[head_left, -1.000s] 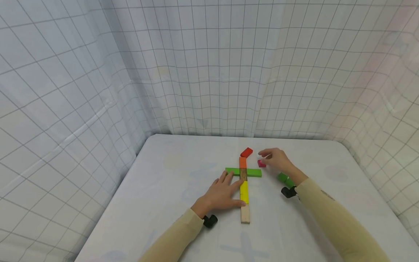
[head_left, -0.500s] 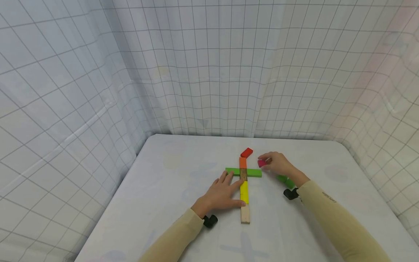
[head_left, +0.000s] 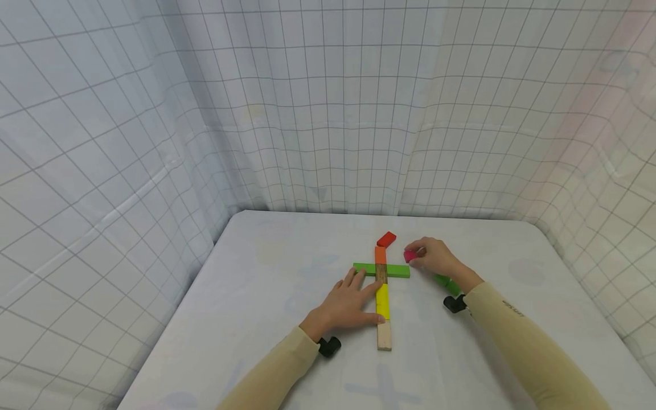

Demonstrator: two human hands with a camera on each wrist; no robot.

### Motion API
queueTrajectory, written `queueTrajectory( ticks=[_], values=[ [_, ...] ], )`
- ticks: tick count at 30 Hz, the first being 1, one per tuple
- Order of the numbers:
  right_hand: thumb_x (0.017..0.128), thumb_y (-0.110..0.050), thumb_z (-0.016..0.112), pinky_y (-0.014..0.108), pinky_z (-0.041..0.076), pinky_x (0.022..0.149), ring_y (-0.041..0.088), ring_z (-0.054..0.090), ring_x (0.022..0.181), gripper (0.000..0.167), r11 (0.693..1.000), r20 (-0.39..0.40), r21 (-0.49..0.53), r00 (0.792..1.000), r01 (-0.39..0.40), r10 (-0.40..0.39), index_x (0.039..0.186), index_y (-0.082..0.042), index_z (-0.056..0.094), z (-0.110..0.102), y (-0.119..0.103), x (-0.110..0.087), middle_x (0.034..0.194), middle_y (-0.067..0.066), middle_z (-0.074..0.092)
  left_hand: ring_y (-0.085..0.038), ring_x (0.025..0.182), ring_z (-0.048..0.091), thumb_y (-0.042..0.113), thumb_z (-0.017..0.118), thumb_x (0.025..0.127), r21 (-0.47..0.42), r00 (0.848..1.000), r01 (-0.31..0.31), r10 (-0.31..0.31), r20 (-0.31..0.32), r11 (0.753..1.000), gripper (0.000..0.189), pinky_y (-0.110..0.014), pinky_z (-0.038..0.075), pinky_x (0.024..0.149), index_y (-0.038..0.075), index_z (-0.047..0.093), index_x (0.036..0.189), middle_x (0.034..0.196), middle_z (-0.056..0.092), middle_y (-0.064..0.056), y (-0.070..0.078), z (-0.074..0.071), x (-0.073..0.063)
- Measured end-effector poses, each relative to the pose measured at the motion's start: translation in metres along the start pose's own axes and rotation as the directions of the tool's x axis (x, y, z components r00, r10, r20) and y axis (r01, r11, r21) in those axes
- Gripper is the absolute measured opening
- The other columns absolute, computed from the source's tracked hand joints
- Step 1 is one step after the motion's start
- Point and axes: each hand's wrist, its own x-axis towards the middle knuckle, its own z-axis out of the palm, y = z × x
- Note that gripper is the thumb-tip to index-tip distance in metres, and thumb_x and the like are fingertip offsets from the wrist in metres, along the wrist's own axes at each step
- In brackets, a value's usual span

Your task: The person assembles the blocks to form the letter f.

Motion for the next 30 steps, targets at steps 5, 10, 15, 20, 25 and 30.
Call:
queueTrajectory(
  ticks=[5,10,15,20,25,30],
  values=[
    [0.089,-0.013,0.078,0.043,0.055,0.085,0.030,0.060,0.104,0.034,1.000,-0.002,-0.011,1.000,0.009,-0.009,0.122,-0.014,0.072,-0.001,-0.001,0.000,0.120,0.012,0.064,-0.038,0.152,0.008,0.075,0.055,0.088,0.006,1.000,0.001,-0.001,-0.006,1.000,0.086,-0.058,0.026,0.115,0.032,0.031,0.160,0.167,0.015,-0.014,0.000,0.000,-0.001],
    [0.089,-0.013,0.077,0.044,0.055,0.086,0.030,0.060,0.103,0.033,1.000,0.003,-0.018,1.000,0.020,-0.020,0.121,-0.013,0.072,-0.002,-0.002,0.000,0.119,0.011,0.064,-0.038,0.153,0.007,0.074,0.055,0.088,0.006,1.000,0.007,-0.007,-0.001,1.000,0.086,-0.058,0.026,0.115,0.033,0.030,0.160,0.167,0.014,-0.013,0.000,0.000,0.000],
    [0.089,-0.013,0.077,0.043,0.055,0.085,0.029,0.060,0.101,0.032,0.999,0.002,-0.031,0.999,0.032,-0.032,0.121,-0.012,0.072,-0.002,-0.001,0.002,0.116,0.010,0.065,-0.037,0.153,0.005,0.075,0.054,0.088,0.004,1.000,0.011,-0.011,0.010,1.000,0.086,-0.057,0.024,0.116,0.035,0.028,0.160,0.167,0.012,-0.012,-0.002,0.002,0.003],
    [0.089,-0.013,0.077,0.043,0.055,0.085,0.028,0.060,0.100,0.031,0.999,-0.001,-0.027,0.999,0.033,-0.033,0.120,-0.012,0.072,-0.003,-0.001,0.004,0.114,0.010,0.066,-0.038,0.153,0.006,0.075,0.055,0.088,-0.003,1.000,0.002,-0.002,0.001,1.000,0.086,-0.058,0.025,0.115,0.034,0.030,0.160,0.167,0.014,-0.013,-0.001,0.001,0.001],
    [0.091,-0.012,0.076,0.045,0.054,0.086,0.029,0.061,0.101,0.032,0.999,-0.016,-0.028,0.999,0.034,-0.034,0.122,-0.012,0.071,-0.003,-0.001,0.008,0.116,0.011,0.065,-0.037,0.153,0.006,0.075,0.054,0.088,0.000,1.000,0.004,-0.004,-0.001,1.000,0.086,-0.057,0.025,0.116,0.035,0.029,0.160,0.167,0.013,-0.012,-0.002,0.002,0.001],
    [0.092,-0.012,0.074,0.046,0.054,0.089,0.030,0.060,0.104,0.031,1.000,-0.034,-0.009,0.999,0.011,-0.011,0.122,-0.012,0.071,-0.003,-0.002,0.014,0.118,0.011,0.065,-0.036,0.153,0.005,0.076,0.053,0.088,0.004,1.000,0.011,-0.011,0.008,1.000,0.086,-0.057,0.024,0.116,0.037,0.027,0.160,0.168,0.011,-0.011,-0.003,0.006,0.004]
  ],
)
